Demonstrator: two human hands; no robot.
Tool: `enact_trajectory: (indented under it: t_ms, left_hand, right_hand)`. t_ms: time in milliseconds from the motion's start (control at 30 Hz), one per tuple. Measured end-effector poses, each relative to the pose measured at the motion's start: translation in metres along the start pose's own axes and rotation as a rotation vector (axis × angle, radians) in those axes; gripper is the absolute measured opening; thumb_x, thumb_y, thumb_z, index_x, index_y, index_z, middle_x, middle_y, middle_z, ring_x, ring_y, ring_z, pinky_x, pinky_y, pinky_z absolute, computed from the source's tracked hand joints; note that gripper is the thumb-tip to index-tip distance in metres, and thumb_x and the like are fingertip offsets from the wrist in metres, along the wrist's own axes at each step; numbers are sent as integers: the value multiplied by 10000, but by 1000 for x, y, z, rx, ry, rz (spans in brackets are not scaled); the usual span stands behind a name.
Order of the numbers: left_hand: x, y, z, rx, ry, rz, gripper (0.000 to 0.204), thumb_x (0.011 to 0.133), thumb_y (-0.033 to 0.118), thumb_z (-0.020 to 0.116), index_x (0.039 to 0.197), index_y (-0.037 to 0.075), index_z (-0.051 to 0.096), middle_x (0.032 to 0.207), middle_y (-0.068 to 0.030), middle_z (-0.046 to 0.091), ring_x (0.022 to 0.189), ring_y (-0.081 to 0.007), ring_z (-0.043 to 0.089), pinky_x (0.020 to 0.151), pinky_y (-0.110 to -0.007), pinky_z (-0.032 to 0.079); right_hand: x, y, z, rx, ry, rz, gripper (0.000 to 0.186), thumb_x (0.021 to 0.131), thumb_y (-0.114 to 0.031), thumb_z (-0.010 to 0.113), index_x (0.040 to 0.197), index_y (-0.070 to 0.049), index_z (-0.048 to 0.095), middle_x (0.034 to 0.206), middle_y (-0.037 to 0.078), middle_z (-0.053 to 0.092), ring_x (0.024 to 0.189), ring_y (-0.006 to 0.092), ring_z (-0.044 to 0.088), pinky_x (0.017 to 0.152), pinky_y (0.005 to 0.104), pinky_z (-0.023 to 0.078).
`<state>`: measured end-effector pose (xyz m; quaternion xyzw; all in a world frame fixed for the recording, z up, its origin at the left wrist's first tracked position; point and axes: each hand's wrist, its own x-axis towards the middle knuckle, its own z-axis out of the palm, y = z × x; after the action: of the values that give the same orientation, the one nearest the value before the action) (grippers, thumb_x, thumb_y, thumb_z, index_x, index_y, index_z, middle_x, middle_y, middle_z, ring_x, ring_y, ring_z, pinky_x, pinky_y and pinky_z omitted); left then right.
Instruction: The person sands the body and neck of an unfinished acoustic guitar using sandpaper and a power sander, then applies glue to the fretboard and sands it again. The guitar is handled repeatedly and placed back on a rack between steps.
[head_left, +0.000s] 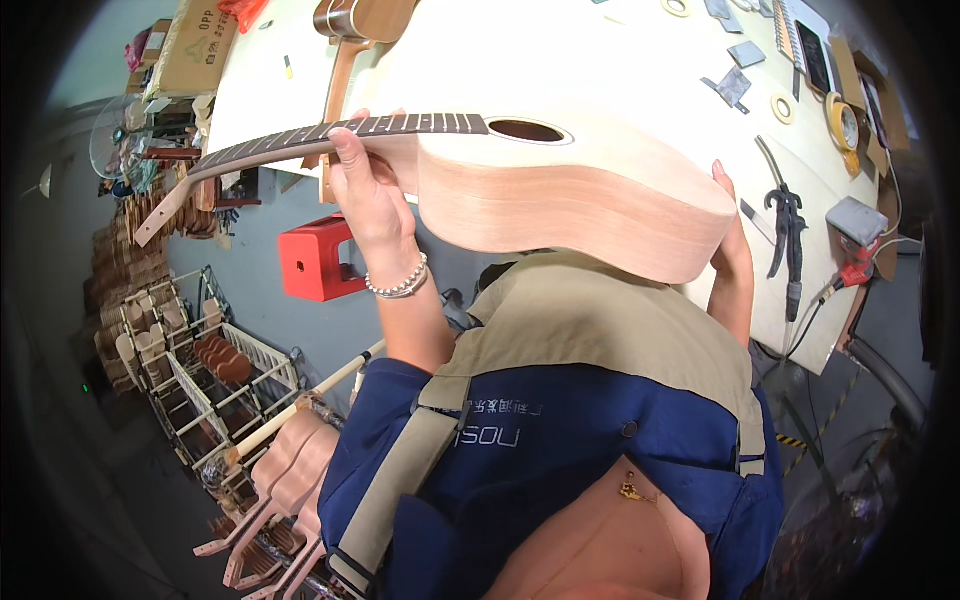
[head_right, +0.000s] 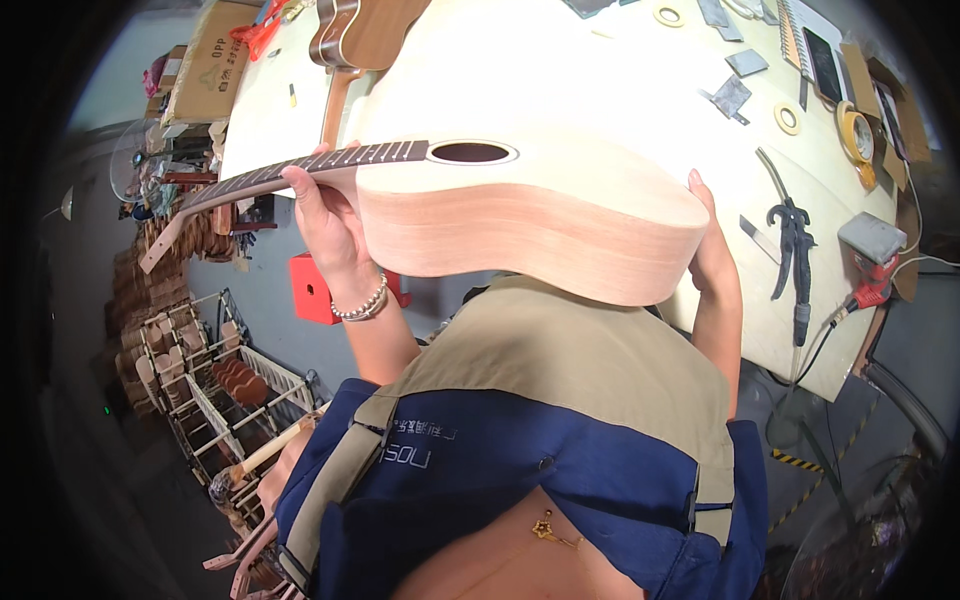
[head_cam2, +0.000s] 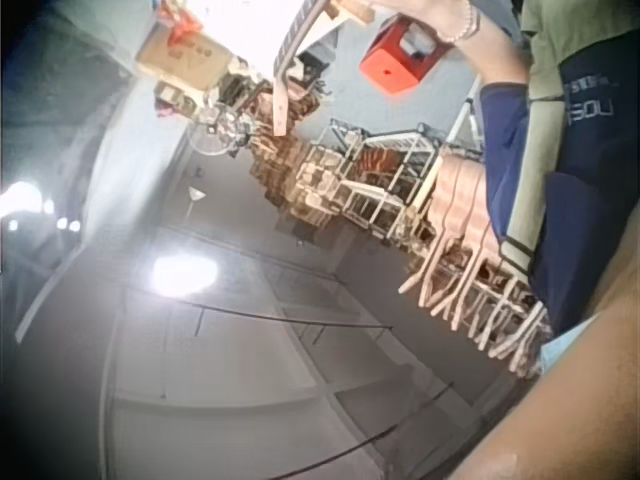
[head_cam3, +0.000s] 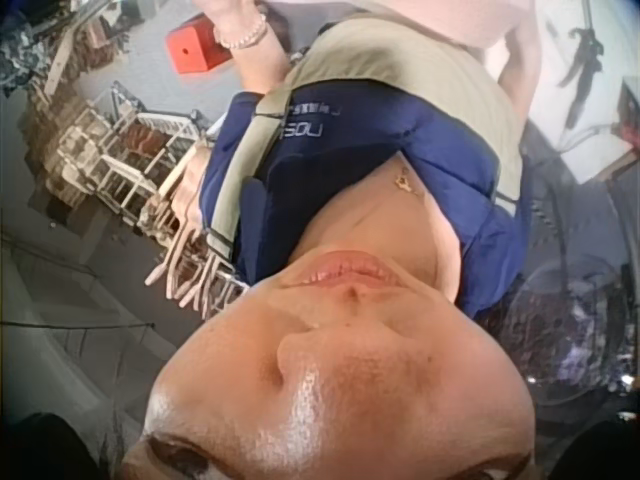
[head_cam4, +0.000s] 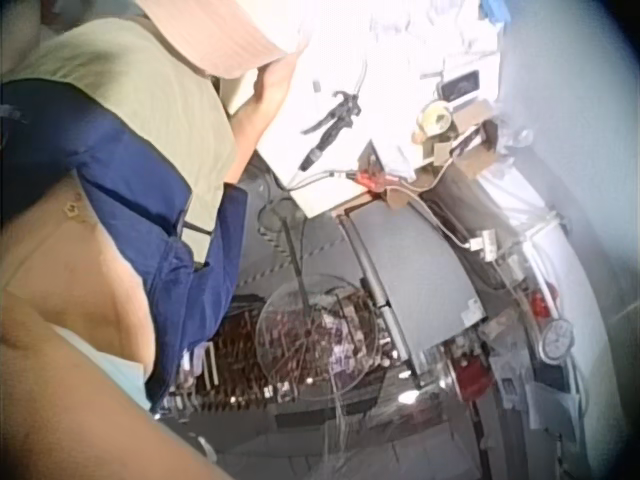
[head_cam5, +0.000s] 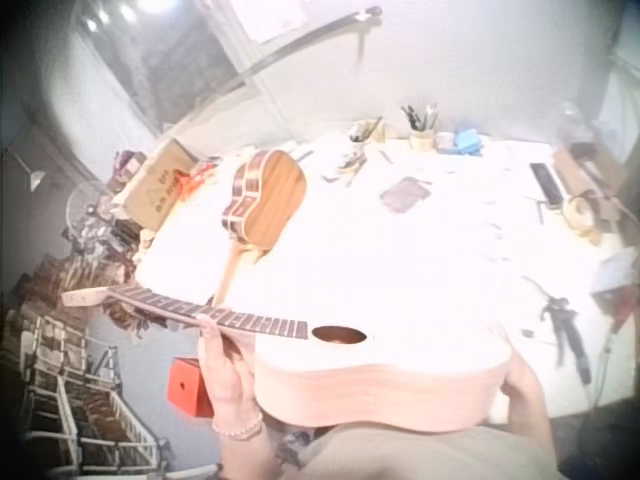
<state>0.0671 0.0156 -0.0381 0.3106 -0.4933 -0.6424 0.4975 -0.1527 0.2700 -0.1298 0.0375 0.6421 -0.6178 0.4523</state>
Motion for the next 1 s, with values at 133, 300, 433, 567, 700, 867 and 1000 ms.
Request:
enact_trajectory:
  t_ms: [133, 300, 433, 567, 700, 867, 1000]
  left_hand:
    - [-2, 0, 2, 28, 16, 16, 571, 867, 461, 570, 1102, -54, 492, 1000, -236, 607, 935, -250, 609, 864, -350, 497]
    - [-6, 19, 20, 28, -330, 159, 688, 888, 360, 581, 1323, -103, 317, 1241, -299, 487, 1154, -325, 519, 987, -409, 424]
    - [-12, 31, 40, -54, -507, 329, 630, 905, 116, 561, 1389, -78, 207, 1290, -327, 433, 1188, -389, 482, 998, -446, 418]
    - [-20, 34, 60, 83, -442, 369, 605, 959, 77, 424, 1452, 45, 74, 1296, -253, 466, 1136, -336, 543, 859, -353, 519]
    - [-24, 33, 62, 83, -521, 433, 639, 961, 99, 438, 1460, 69, 39, 1372, -222, 397, 1107, -278, 575, 741, -264, 504]
    - [-32, 38, 74, 147, -481, 462, 687, 929, 55, 496, 1456, 62, 56, 1248, -220, 527, 1059, -239, 605, 730, -259, 503]
    - [-38, 40, 86, 221, -517, 456, 639, 906, 11, 518, 1429, 45, 153, 1168, -196, 585, 1039, -247, 613, 784, -289, 517]
  right_hand:
    - [11, 13, -11, 24, -102, 29, 709, 910, -558, 369, 1310, 26, 417, 1331, 185, 454, 1212, 243, 436, 1017, 342, 313]
    - [15, 16, -14, 140, -321, -128, 732, 833, -471, 530, 1358, 7, 353, 1324, 129, 469, 1200, 210, 464, 991, 333, 362]
    - [49, 46, -29, 248, -350, -321, 716, 701, -96, 733, 1324, -33, 387, 1207, 74, 531, 1102, 189, 520, 898, 339, 449]
    - [62, 66, -20, 358, -254, -210, 633, 702, -7, 743, 1272, -79, 477, 1194, 59, 539, 1083, 215, 525, 918, 366, 467]
    - [59, 76, -3, 274, -226, -342, 693, 663, -64, 787, 1281, -113, 477, 1207, 48, 534, 1106, 203, 514, 930, 374, 462]
    - [58, 75, 7, 148, -278, -325, 684, 639, -107, 808, 1246, -117, 491, 1152, 22, 548, 1100, 188, 514, 910, 401, 475]
    - [57, 78, 15, 75, -282, -355, 558, 649, -94, 783, 1158, -109, 554, 1054, 1, 573, 995, 158, 527, 873, 354, 462]
